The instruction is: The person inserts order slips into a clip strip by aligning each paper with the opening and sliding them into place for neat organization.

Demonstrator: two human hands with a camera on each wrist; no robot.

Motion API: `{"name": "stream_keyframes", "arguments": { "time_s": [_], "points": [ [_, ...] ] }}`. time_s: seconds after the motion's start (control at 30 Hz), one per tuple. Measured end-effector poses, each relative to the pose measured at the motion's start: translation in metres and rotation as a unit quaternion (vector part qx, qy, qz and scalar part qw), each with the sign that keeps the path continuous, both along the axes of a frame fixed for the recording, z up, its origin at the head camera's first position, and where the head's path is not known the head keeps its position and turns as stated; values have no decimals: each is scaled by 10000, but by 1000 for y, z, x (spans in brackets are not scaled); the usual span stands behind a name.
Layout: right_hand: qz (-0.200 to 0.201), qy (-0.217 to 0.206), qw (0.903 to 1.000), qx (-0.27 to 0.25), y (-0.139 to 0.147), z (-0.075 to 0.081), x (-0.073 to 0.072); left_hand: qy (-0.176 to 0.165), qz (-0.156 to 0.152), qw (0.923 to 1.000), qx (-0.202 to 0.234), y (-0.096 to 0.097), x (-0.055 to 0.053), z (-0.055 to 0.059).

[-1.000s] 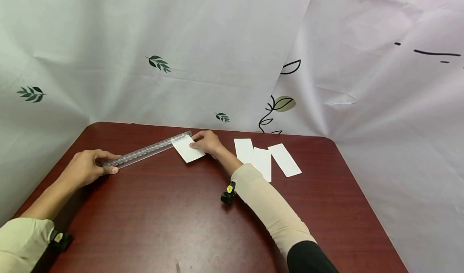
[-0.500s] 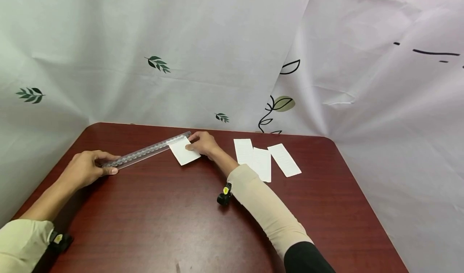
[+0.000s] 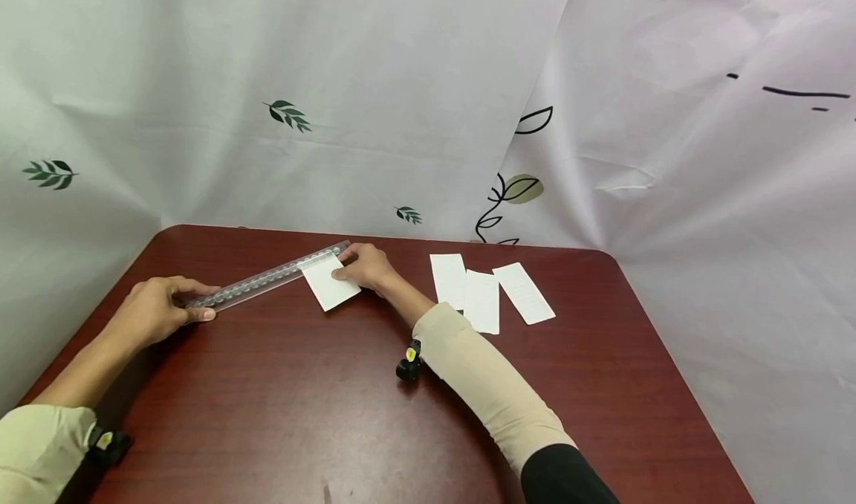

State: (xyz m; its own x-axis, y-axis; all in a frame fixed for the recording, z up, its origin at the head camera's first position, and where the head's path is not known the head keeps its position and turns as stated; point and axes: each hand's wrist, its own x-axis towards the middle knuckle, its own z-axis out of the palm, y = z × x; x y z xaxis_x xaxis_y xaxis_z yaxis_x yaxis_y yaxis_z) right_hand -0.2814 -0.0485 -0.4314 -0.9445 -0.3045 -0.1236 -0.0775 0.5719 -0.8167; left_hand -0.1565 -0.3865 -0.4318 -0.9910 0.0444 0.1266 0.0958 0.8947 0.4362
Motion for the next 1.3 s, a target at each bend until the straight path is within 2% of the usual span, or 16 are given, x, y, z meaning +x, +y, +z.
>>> {"name": "stream_keyframes", "arguments": {
  "time_s": [0.43, 1.03, 1.3],
  "points": [
    [107, 129, 9995, 286, -4, 0, 3, 30, -26, 10000, -13, -1, -1, 0],
    [125, 81, 9996, 225, -9, -3, 3, 13, -10, 10000, 4, -1, 1, -4],
    [164, 70, 9997, 161, -7, -4, 2, -85, 25, 10000, -24, 0, -1, 0]
  ]
}}
